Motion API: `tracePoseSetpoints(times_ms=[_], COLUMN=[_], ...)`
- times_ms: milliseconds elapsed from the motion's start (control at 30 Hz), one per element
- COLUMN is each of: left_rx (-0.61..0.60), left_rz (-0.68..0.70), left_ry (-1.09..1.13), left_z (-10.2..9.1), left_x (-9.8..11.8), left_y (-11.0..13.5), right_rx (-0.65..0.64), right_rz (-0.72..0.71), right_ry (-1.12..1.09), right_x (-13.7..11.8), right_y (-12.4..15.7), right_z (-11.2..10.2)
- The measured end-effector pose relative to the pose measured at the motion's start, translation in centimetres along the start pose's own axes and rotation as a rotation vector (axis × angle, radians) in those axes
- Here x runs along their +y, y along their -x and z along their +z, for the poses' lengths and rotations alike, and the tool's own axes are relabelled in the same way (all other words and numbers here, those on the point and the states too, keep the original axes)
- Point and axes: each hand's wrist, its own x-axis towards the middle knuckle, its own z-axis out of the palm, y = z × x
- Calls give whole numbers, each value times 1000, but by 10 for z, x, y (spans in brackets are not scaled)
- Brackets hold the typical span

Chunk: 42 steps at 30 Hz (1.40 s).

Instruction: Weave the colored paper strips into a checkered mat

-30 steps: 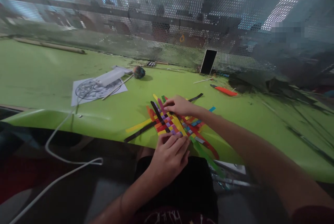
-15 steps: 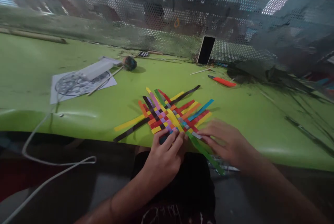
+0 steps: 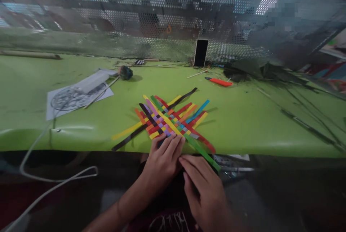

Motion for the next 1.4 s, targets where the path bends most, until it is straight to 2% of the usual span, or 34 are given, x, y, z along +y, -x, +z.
tracePoseSetpoints(times_ms=[267,467,567,667,867,1167,1300,1400], left_rx=[50,125,143,134,46,16,12,35], left_rz=[7,20,-25,-65,-55,-45,-19,7], left_ry=[37,-19,-11,36,73,64,43,24], left_z=[-2,1,3,3,-4,-7,-7,-5], left_x=[0,3,6,9,7,5,4,1], left_y=[-5,-5,-5,-5,-2,0,0,2], right_rx=[15,-28,-34,33,72,-38,-112,-117], right_rz=[-23,-82,-44,-9,-46,-153,-161,-170], right_ry=[49,155,163,132,108,350,349,321], right_x=[9,23,28,31,38,47,46,51], right_y=[-25,-40,-37,-28,-17,-19,-22,-21], right_z=[-12,-5,1,3,1,3,-1,-1])
